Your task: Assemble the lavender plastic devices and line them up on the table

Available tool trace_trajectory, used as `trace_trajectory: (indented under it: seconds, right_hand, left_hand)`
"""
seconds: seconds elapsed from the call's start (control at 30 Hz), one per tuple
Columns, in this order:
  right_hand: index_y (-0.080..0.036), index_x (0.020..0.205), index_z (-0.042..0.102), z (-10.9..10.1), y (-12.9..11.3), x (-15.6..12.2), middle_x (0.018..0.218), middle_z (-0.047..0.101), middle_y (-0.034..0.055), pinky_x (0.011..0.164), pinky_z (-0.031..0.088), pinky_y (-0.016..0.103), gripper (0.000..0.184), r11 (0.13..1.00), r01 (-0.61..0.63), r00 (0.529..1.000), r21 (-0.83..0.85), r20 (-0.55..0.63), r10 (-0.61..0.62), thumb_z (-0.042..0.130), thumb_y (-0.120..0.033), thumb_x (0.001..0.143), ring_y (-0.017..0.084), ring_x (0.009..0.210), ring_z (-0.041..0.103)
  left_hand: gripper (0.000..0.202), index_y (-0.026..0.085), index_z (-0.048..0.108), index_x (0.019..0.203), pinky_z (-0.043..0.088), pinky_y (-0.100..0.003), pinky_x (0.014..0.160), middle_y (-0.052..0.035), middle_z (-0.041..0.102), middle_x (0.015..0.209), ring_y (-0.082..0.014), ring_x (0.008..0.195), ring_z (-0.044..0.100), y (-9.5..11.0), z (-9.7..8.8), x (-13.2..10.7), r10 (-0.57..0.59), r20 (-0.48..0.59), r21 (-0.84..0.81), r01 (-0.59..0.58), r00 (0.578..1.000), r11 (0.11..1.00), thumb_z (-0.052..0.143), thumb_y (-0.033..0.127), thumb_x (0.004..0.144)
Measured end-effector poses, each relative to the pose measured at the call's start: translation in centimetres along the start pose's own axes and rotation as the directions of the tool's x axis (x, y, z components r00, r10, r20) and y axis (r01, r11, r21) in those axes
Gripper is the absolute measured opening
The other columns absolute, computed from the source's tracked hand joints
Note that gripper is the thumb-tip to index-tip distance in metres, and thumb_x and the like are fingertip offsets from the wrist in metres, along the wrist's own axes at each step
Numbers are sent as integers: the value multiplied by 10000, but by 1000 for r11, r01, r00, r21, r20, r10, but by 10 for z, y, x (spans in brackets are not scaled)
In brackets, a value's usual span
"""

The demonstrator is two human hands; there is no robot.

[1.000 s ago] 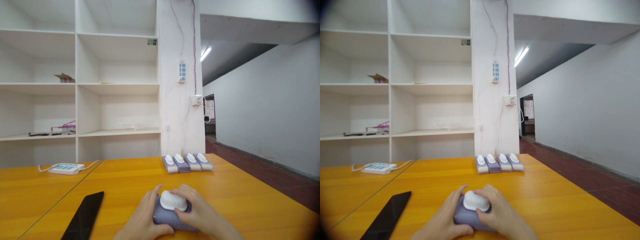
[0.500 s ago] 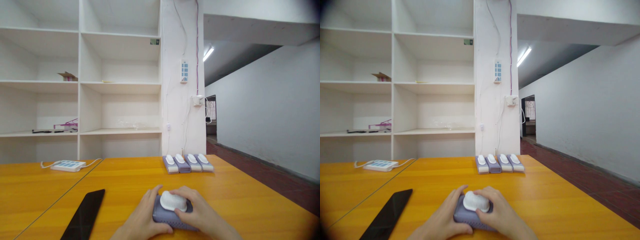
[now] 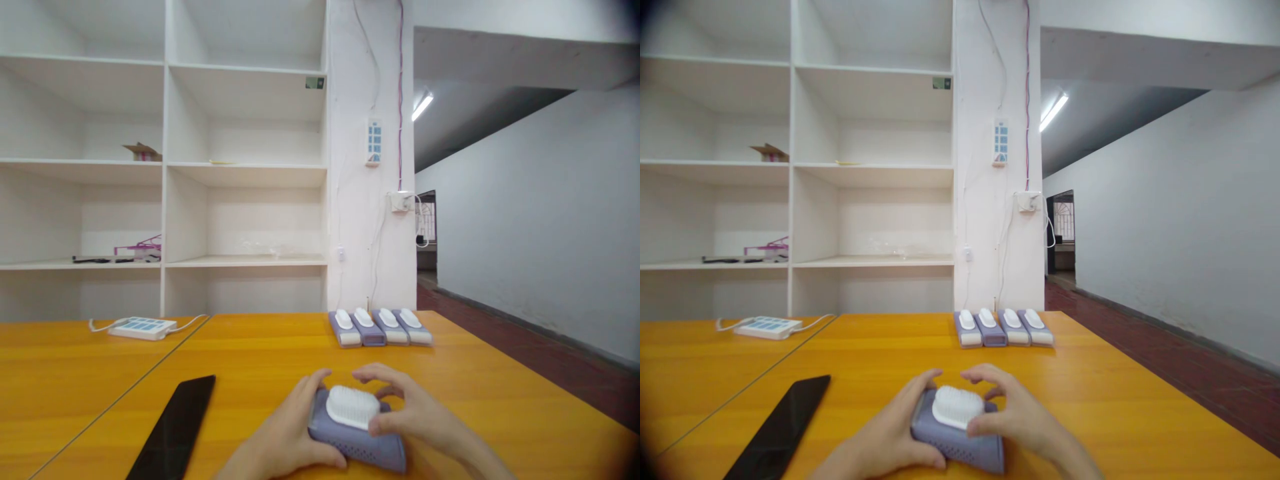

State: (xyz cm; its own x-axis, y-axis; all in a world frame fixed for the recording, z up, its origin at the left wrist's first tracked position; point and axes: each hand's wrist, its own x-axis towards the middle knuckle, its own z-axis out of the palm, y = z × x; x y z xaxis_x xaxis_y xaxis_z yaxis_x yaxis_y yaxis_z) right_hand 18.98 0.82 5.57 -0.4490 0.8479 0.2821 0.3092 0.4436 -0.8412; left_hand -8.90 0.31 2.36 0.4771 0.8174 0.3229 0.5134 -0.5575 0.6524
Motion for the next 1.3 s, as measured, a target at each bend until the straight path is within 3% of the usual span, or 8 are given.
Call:
trace_trajectory:
  seconds: [0.1,0.2,0.4,0.6,0.9,1.1,1.2,1.3]
  right_hand:
    - [-236,1182,701,-13,2,0,1216,689,50,970,453,354,654,974,-133,966,182,243,86,891,-342,566,305,1174,577]
    - [-198,1101,746,-14,4,3,1080,739,42,936,446,330,528,967,-121,949,226,312,46,854,-354,609,283,1082,616]
    - [-183,962,787,0,12,9,932,742,28,789,458,292,453,960,-128,970,248,234,69,861,-382,562,240,906,620]
    - [-189,828,812,3,17,16,731,592,-19,629,344,242,325,993,-6,979,122,204,-19,840,-445,628,152,736,509]
    - [-224,854,813,4,17,20,765,541,-20,681,340,258,311,998,-5,976,59,219,-8,822,-467,660,172,793,505]
    - [-223,880,811,7,20,23,783,590,-14,697,354,265,326,999,8,981,53,194,-18,819,-471,668,182,801,531]
    - [-217,948,797,13,20,23,847,659,4,736,385,284,392,999,20,991,35,129,-25,815,-491,668,210,838,564]
    - [-215,1042,763,24,12,17,977,701,36,836,423,322,417,998,36,999,-49,-20,-37,772,-491,730,248,938,594]
  left_hand:
    - [1145,270,323,1486,349,-420,1131,-103,483,1429,-305,1295,476,-3,-6,1,-13,35,-89,16,999,996,906,503,528]
    - [1113,269,362,1467,337,-422,1139,-102,473,1442,-309,1309,463,-9,-7,1,-20,48,-113,25,999,993,919,449,520]
    - [1101,277,396,1444,327,-421,1146,-91,475,1440,-315,1316,451,-13,-1,-2,-53,32,-170,58,998,984,932,456,500]
    - [1122,263,390,1441,300,-451,1156,-103,489,1428,-332,1318,449,-19,5,-1,-56,15,-277,58,998,959,953,411,482]
    - [1052,263,424,1417,317,-436,1140,-93,503,1412,-316,1296,464,-22,7,-1,-23,1,-294,22,1000,956,946,391,513]
    - [1061,272,413,1424,307,-437,1142,-90,506,1411,-318,1300,462,-24,7,1,-20,1,-354,20,1000,935,952,350,514]
    - [1082,272,389,1442,304,-445,1146,-90,512,1411,-323,1302,465,-27,6,4,-30,8,-388,31,1000,921,951,322,518]
    - [1034,267,369,1460,262,-450,1175,-89,472,1462,-329,1354,414,-36,6,10,-25,-49,-342,7,998,940,910,303,580]
